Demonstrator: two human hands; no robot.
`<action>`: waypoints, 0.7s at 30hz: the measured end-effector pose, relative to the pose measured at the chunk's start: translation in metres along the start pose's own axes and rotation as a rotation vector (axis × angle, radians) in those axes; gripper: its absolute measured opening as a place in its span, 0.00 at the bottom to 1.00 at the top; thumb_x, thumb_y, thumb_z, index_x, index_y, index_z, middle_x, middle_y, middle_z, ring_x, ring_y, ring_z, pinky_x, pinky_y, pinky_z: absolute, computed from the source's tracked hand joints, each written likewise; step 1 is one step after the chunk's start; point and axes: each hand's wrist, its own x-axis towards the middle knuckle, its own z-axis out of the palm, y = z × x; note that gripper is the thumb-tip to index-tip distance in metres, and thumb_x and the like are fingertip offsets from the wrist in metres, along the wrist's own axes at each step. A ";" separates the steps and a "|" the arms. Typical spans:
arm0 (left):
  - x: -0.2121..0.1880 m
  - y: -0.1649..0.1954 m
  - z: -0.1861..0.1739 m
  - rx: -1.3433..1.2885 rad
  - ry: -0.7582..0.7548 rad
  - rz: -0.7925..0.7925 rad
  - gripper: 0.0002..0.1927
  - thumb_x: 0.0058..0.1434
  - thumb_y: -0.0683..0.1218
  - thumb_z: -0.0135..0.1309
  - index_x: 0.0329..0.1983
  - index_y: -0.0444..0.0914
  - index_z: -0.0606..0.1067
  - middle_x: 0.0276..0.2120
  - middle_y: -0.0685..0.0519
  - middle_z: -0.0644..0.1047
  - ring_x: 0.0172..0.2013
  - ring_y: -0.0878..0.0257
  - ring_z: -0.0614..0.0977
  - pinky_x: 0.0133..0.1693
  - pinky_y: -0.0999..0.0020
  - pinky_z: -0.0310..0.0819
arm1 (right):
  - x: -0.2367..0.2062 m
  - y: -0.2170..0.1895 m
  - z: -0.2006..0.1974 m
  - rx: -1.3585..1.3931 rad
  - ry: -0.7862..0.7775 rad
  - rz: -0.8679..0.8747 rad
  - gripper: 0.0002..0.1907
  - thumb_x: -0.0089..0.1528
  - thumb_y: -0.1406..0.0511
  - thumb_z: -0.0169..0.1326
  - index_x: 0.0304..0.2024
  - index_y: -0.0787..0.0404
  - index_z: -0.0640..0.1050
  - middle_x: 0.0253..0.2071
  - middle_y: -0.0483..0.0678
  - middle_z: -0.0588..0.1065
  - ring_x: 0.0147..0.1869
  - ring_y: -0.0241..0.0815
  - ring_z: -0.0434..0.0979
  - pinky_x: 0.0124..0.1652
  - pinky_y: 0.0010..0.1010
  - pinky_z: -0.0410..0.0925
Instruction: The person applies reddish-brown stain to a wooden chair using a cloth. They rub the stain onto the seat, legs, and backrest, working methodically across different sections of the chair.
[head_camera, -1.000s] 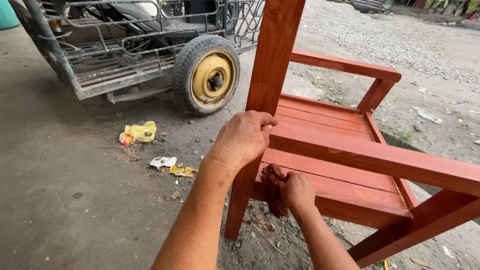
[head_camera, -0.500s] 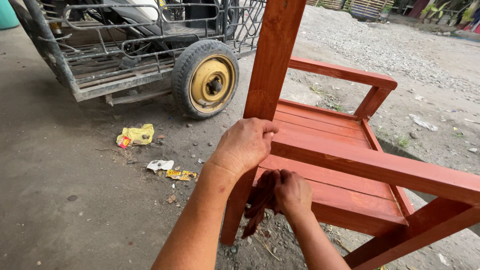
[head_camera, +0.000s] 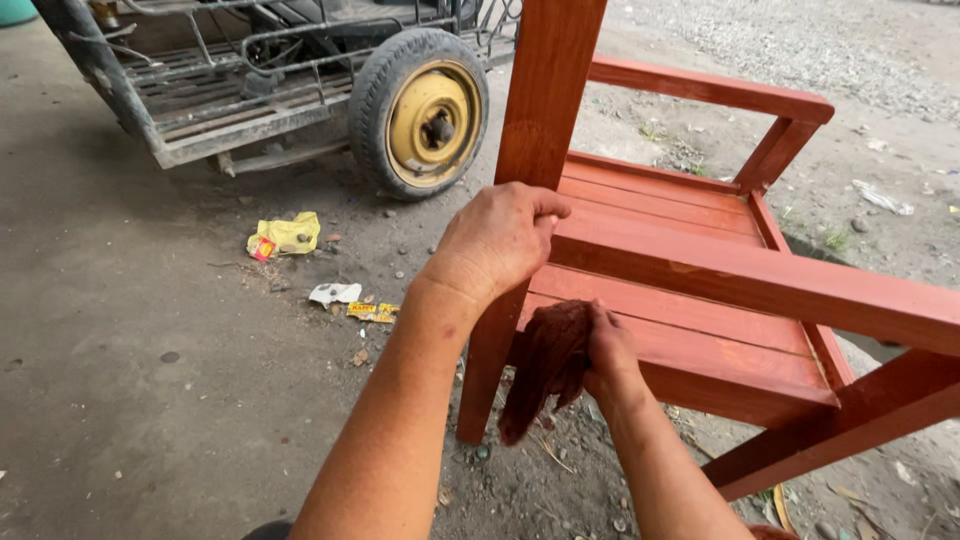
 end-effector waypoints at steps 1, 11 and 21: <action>0.000 0.002 -0.001 -0.005 -0.010 -0.003 0.13 0.62 0.49 0.51 0.46 0.48 0.83 0.46 0.49 0.83 0.48 0.50 0.83 0.54 0.57 0.75 | 0.001 0.002 0.000 -0.061 0.026 0.008 0.19 0.69 0.56 0.49 0.52 0.63 0.76 0.46 0.55 0.80 0.45 0.52 0.81 0.48 0.50 0.75; -0.007 0.009 -0.011 -0.027 0.041 0.009 0.13 0.62 0.49 0.52 0.46 0.47 0.83 0.45 0.48 0.83 0.47 0.50 0.83 0.53 0.57 0.75 | 0.022 0.032 0.060 -1.262 0.335 -0.457 0.17 0.61 0.54 0.61 0.40 0.61 0.83 0.43 0.55 0.79 0.47 0.57 0.80 0.48 0.45 0.71; -0.008 0.006 -0.008 -0.016 0.038 0.016 0.15 0.62 0.45 0.48 0.47 0.47 0.83 0.45 0.49 0.83 0.47 0.50 0.84 0.52 0.56 0.76 | 0.004 0.041 0.039 -1.458 0.054 -0.518 0.11 0.61 0.60 0.57 0.43 0.52 0.85 0.53 0.52 0.71 0.55 0.56 0.76 0.54 0.45 0.69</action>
